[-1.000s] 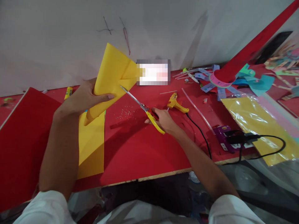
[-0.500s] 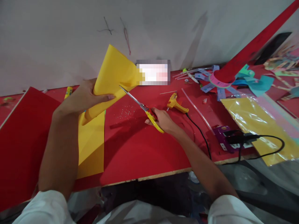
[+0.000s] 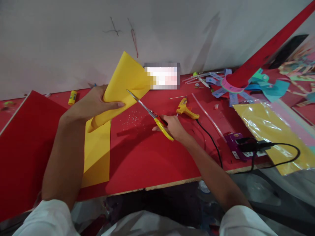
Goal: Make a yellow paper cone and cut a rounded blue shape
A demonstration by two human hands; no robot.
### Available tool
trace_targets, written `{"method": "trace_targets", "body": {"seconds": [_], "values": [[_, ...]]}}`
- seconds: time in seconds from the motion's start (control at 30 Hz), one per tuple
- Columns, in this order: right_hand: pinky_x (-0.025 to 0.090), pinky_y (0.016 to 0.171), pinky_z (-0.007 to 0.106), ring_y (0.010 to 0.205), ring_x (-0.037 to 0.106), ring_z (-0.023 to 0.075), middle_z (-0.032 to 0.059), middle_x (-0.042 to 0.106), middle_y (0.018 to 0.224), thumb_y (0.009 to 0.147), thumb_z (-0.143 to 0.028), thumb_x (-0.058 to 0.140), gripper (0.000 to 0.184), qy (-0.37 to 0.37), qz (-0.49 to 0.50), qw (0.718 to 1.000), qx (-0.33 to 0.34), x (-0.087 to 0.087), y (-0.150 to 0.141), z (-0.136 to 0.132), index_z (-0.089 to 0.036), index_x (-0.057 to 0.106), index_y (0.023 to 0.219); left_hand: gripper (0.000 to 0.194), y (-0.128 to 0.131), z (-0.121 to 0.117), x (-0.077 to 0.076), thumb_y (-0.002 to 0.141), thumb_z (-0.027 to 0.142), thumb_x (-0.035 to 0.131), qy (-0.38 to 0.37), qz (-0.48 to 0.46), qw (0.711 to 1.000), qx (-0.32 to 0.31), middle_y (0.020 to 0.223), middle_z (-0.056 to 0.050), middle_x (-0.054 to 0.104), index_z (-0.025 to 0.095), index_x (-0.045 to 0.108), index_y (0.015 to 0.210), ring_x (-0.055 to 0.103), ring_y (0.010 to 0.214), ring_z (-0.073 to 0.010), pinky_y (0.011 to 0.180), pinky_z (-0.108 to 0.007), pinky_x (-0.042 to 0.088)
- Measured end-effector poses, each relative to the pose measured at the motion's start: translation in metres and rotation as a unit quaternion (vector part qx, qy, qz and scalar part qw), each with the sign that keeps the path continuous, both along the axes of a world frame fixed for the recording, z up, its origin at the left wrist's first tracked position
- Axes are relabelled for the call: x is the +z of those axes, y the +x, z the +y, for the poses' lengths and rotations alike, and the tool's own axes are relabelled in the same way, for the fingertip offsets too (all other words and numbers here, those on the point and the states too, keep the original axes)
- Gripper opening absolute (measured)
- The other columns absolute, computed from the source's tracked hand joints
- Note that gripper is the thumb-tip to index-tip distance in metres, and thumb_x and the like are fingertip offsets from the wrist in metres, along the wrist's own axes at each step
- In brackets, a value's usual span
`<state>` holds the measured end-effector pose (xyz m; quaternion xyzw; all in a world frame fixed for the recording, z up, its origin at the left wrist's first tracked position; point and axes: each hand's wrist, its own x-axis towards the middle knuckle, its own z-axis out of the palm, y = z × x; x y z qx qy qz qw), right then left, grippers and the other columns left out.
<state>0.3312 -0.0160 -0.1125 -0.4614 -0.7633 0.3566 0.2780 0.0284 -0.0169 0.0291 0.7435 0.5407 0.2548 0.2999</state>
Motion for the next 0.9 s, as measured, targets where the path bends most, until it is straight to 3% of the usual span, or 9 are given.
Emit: {"method": "trace_targets", "body": {"seconds": [0.13,0.27,0.6,0.73,0.9], "values": [[0.037,0.060,0.030,0.063,0.049,0.0152,-0.0012,0.057,0.071,0.083,-0.067,0.073,0.049,-0.012,0.003,1.000,0.002,-0.0040,-0.0009,-0.0018,-0.024,0.051,0.083,0.061,-0.0009,-0.0005,0.0002,0.081,0.059,0.079,-0.006,0.009,1.000,0.003,0.104,-0.006,0.075,0.018,0.072,0.126,0.071,0.105,-0.0292,0.088,-0.035,0.061],[0.042,0.062,0.031,0.066,0.052,0.0164,0.0001,0.061,0.077,0.085,-0.062,0.072,0.043,-0.015,0.005,1.000,0.012,-0.0064,-0.0024,-0.0028,-0.024,0.053,0.090,0.050,0.0019,-0.0016,-0.0008,0.081,0.059,0.077,-0.048,0.049,0.998,0.005,0.090,-0.005,0.072,0.020,0.074,0.113,0.070,0.091,-0.0268,0.075,-0.032,0.058],[0.031,0.056,0.029,0.059,0.042,0.0138,-0.0043,0.044,0.059,0.075,-0.080,0.074,0.063,0.030,-0.001,0.999,-0.020,-0.0027,0.0010,0.0009,-0.024,0.048,0.074,0.053,0.0069,-0.0054,0.0068,0.077,0.063,0.075,-0.099,0.113,0.987,0.048,0.085,-0.003,0.065,0.020,0.073,0.106,0.068,0.087,-0.0253,0.074,-0.031,0.055],[0.032,0.059,0.030,0.062,0.043,0.0144,-0.0033,0.047,0.065,0.078,-0.070,0.077,0.055,0.019,-0.030,0.999,-0.014,-0.0034,0.0013,0.0004,-0.024,0.047,0.077,0.052,0.0055,-0.0064,0.0066,0.077,0.063,0.077,-0.096,0.095,0.990,0.043,0.083,-0.003,0.066,0.021,0.074,0.106,0.069,0.089,-0.0269,0.077,-0.033,0.056],[0.040,0.063,0.030,0.068,0.053,0.0176,-0.0014,0.056,0.074,0.083,-0.057,0.076,0.041,-0.025,-0.025,0.999,0.008,-0.0052,-0.0012,-0.0023,-0.025,0.053,0.092,0.046,0.0014,-0.0041,0.0001,0.080,0.057,0.076,-0.080,0.077,0.994,0.001,0.089,-0.004,0.071,0.022,0.074,0.110,0.071,0.088,-0.0284,0.076,-0.035,0.057]]}}
